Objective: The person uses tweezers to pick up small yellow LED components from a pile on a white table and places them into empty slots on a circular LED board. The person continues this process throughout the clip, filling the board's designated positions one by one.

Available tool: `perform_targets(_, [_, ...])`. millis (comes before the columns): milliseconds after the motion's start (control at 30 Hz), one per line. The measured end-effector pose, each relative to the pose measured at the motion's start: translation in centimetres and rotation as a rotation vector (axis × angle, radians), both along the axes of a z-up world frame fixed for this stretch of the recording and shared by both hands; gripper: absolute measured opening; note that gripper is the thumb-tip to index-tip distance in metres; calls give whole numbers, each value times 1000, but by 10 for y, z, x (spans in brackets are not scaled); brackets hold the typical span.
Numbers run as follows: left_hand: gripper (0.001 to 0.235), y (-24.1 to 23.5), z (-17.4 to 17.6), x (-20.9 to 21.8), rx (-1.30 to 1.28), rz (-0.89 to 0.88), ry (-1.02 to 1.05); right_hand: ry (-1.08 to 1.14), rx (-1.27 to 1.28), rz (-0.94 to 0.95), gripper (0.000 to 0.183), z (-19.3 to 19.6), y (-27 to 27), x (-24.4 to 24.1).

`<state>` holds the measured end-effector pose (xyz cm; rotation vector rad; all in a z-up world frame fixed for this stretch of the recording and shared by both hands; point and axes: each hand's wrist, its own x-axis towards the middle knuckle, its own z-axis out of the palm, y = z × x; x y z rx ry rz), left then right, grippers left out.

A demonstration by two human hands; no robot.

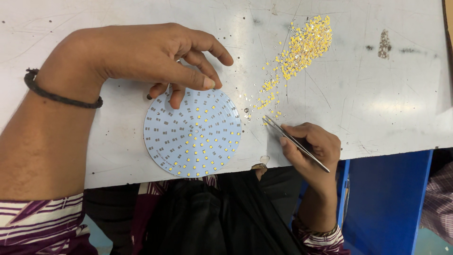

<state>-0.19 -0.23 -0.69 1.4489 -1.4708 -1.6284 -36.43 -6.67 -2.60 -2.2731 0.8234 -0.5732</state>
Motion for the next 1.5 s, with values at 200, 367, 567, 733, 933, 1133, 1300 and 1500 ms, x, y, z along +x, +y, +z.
perform_targets(200, [67, 2, 4, 2, -47, -36, 26, -8, 30, 4, 14, 7, 9, 5])
perform_targets(367, [66, 8, 2, 1, -50, 18, -27, 15, 179, 318, 17, 7, 12, 29])
perform_targets(567, [67, 13, 7, 0, -54, 29, 26, 93, 281, 435, 19, 12, 0, 60])
perform_targets(733, [66, 13, 6, 0, -35, 46, -1, 121, 304, 473, 21, 16, -3, 69])
perform_targets(933, [67, 10, 2, 1, -48, 18, 36, 129, 308, 460, 20, 16, -1, 68])
perform_targets(1133, [67, 5, 7, 1, -35, -7, 21, 15, 196, 183, 17, 10, -1, 30])
perform_targets(1300, [69, 4, 5, 0, -10, 11, 0, -117, 208, -187, 14, -2, 9, -6])
perform_targets(1500, [70, 0, 7, -2, 4, 2, -48, -78, 112, -80, 11, -4, 13, -12])
